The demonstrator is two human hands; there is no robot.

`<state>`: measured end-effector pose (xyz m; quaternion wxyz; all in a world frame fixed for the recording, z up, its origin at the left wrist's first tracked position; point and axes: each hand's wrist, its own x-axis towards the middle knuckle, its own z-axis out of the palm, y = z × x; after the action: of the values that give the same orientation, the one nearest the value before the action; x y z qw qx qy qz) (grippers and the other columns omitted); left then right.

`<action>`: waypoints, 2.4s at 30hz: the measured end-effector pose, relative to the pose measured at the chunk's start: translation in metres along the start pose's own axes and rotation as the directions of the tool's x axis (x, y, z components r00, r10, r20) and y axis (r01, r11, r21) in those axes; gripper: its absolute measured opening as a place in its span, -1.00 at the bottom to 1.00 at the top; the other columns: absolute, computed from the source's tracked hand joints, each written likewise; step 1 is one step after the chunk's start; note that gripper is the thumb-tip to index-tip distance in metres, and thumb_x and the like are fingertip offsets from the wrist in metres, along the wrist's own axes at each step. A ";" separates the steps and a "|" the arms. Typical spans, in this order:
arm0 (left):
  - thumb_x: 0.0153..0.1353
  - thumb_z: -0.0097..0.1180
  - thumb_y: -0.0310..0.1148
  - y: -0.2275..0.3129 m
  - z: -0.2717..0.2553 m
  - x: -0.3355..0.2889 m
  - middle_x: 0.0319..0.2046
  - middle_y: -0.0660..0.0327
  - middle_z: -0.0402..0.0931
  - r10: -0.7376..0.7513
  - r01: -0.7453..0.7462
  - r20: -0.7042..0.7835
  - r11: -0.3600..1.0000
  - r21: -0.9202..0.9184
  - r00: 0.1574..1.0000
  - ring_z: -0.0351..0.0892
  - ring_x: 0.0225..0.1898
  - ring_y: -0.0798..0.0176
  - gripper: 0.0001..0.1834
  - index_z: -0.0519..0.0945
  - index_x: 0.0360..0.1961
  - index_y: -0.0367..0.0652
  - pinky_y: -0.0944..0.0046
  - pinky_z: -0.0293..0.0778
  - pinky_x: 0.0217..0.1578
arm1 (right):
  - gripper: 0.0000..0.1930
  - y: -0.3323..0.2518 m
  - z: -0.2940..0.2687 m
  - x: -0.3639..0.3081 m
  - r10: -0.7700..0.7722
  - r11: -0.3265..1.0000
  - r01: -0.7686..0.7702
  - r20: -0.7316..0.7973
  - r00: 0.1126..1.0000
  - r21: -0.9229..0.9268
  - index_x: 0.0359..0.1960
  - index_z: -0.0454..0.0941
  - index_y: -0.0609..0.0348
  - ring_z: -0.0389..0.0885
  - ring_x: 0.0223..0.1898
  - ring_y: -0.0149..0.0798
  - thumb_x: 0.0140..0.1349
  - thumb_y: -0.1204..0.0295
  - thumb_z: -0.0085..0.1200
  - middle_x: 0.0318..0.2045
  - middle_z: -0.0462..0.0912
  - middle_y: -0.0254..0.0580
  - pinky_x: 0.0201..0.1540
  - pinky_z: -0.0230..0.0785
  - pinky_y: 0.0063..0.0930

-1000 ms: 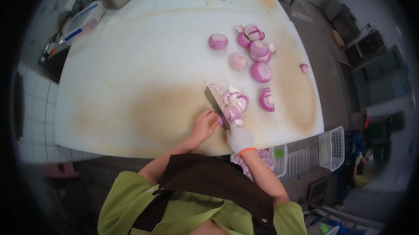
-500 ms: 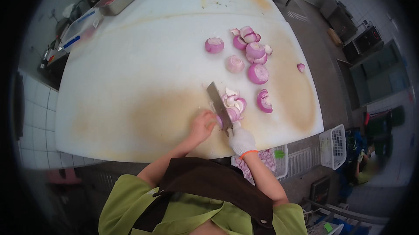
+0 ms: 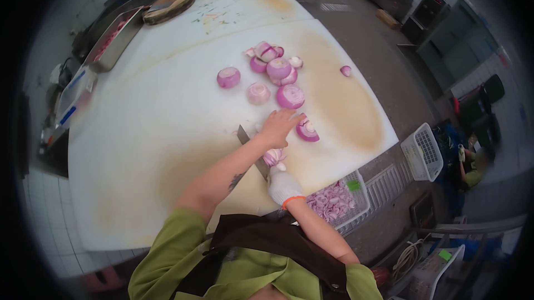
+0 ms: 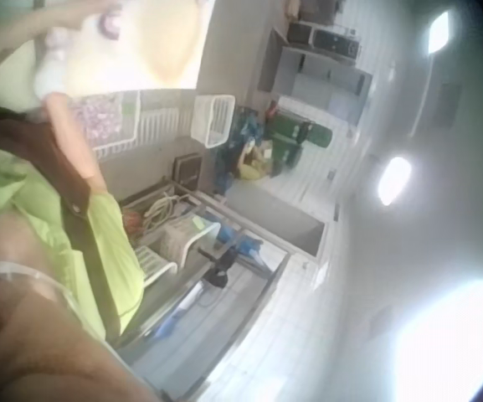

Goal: The person slices red onions into thin rings on a white cutting board using a cleaver. The sliced onions are periodically swept into a white plastic basket. The person wears a green shirt and brown apron while working in a commercial kitchen.

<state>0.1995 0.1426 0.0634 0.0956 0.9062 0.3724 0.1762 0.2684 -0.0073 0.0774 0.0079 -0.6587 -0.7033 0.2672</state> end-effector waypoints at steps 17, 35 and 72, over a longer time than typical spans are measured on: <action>0.00 0.30 -0.30 -0.023 -0.062 0.013 -0.25 0.18 0.59 -0.467 0.346 0.179 0.299 -0.889 0.866 0.58 -0.26 0.32 -0.53 0.51 -0.04 -0.21 0.30 0.50 -0.24 | -0.77 -0.018 0.006 -0.006 -0.139 0.986 0.135 0.029 0.990 0.097 -0.25 0.43 0.28 0.62 -0.39 0.16 0.24 0.37 -0.19 -0.43 0.63 0.18 -0.30 0.42 0.04; -0.12 0.35 -0.24 -0.002 -0.017 -0.161 -0.18 0.12 0.45 -0.432 0.423 -0.154 0.902 -0.092 0.888 0.47 -0.12 0.05 -0.42 0.53 0.02 -0.04 0.13 0.41 -0.07 | -0.70 0.047 -0.028 -0.008 0.015 0.996 0.003 -0.188 0.982 0.093 -0.28 0.45 0.30 0.56 -0.34 0.29 0.24 0.25 -0.10 -0.42 0.57 0.33 -0.21 0.38 0.10; -0.19 0.34 -0.50 0.035 0.012 -0.187 -0.12 0.12 0.45 -0.551 0.414 -0.312 0.813 -0.410 0.774 0.42 -0.11 -0.04 -0.49 0.52 -0.10 -0.13 0.05 0.39 -0.10 | -0.67 0.005 -0.031 -0.004 -0.069 0.997 0.072 -0.087 0.994 0.031 -0.22 0.43 0.32 0.59 -0.39 0.26 0.26 0.23 -0.13 -0.47 0.59 0.29 -0.26 0.40 0.09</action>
<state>0.1027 -0.0154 0.0167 0.2013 0.6910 0.5730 0.3919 0.2853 0.0004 0.1035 0.0589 -0.6440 -0.7206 0.2502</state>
